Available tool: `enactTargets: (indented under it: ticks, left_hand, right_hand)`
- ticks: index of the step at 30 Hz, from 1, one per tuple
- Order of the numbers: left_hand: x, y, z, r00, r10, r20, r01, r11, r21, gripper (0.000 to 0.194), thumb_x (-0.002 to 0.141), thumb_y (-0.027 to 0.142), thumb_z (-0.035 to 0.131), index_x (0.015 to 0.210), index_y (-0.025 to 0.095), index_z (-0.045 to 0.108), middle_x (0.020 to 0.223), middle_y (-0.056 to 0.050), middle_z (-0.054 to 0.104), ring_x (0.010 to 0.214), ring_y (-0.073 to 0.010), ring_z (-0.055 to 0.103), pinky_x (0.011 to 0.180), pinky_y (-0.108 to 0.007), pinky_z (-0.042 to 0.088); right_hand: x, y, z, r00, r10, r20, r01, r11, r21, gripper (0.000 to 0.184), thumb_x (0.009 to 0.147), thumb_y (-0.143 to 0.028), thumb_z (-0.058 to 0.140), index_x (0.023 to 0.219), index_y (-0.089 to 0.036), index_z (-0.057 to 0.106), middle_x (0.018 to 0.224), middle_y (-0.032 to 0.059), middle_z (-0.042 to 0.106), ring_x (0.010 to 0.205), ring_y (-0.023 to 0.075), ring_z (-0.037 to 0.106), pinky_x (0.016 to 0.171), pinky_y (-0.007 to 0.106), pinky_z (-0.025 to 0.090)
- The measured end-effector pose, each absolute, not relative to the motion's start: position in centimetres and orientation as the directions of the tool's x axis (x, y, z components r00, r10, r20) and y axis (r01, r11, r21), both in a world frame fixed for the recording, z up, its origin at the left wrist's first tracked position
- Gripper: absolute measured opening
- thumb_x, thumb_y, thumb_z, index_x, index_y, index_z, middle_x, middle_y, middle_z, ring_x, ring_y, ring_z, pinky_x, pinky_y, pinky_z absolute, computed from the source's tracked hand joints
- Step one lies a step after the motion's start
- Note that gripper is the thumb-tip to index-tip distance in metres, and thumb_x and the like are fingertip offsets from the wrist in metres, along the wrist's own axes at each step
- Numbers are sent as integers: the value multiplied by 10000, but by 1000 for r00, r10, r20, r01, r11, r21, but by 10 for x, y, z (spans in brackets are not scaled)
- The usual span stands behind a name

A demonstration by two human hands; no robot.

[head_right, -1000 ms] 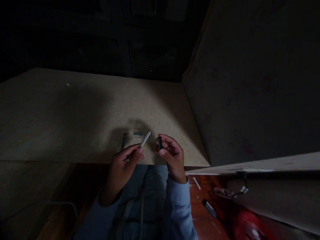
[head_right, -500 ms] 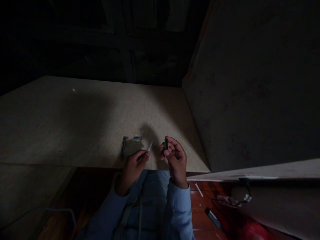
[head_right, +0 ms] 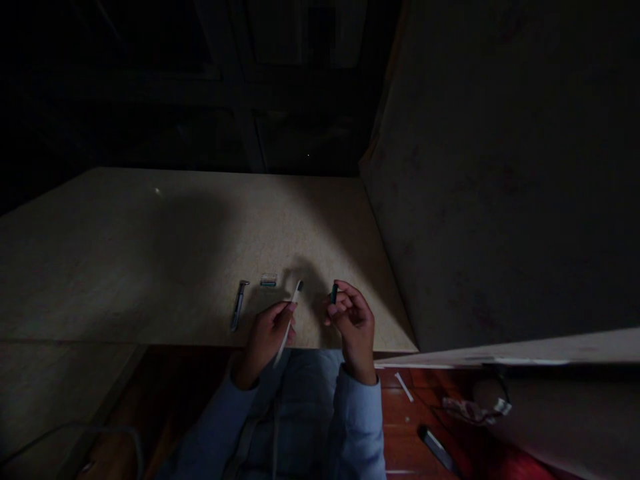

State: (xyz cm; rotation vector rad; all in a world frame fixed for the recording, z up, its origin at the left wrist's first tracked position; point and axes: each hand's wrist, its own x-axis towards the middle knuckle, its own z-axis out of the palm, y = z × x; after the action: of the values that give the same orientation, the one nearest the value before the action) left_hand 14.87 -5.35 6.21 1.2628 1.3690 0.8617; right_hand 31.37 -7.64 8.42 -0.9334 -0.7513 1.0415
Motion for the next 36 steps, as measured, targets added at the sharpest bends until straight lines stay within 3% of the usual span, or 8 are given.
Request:
enactTargets:
  ticks: [5,13,19,26,32,36]
  left_hand:
    - [155,-48,60,73,977,-199,207,180,962,402,866,520,530,930,151,675,695,-17,651,491,-135,602,446,-236,488]
    - [165,-38,53,52,997,-55,343,34,939,241,912,334,523,955,156,678,733,-57,745,702,-184,718,700,-282,554]
    - [174,-29,46,41,996,-81,392,58,918,204,919,281,547,1000,158,689,841,-79,765,754,-193,726,702,-292,556]
    - [193,-19,45,100,987,-122,419,69,905,165,917,194,579,1030,166,695,864,-67,766,693,-158,704,628,-249,548]
    - [197,-11,48,104,968,-227,437,160,885,197,891,166,608,1068,159,695,919,-70,769,627,-138,687,523,-216,507]
    - [197,-9,49,123,969,-215,496,127,859,187,880,172,631,1049,161,710,904,-72,771,613,-140,684,548,-227,502]
  right_hand:
    - [321,-76,78,353,935,41,-342,169,-924,397,738,-254,797,1118,-211,692,800,7,713,664,129,609,548,233,505]
    - [330,-79,71,392,920,-16,-320,120,-940,427,683,-229,827,1092,-206,709,802,15,732,740,152,663,610,252,547]
    - [332,-79,69,399,916,-29,-325,112,-939,424,662,-232,834,1066,-204,713,786,20,737,747,170,680,598,257,544]
    - [335,-81,68,434,901,-11,-360,162,-919,393,714,-258,808,1092,-213,709,753,-15,712,633,123,621,564,236,507]
    - [340,-84,60,470,882,28,-255,166,-953,437,678,-254,842,1095,-208,720,795,21,757,769,188,712,719,312,551]
    - [340,-84,59,482,876,32,-242,168,-956,431,684,-266,844,1096,-205,729,816,38,773,790,199,722,749,331,561]
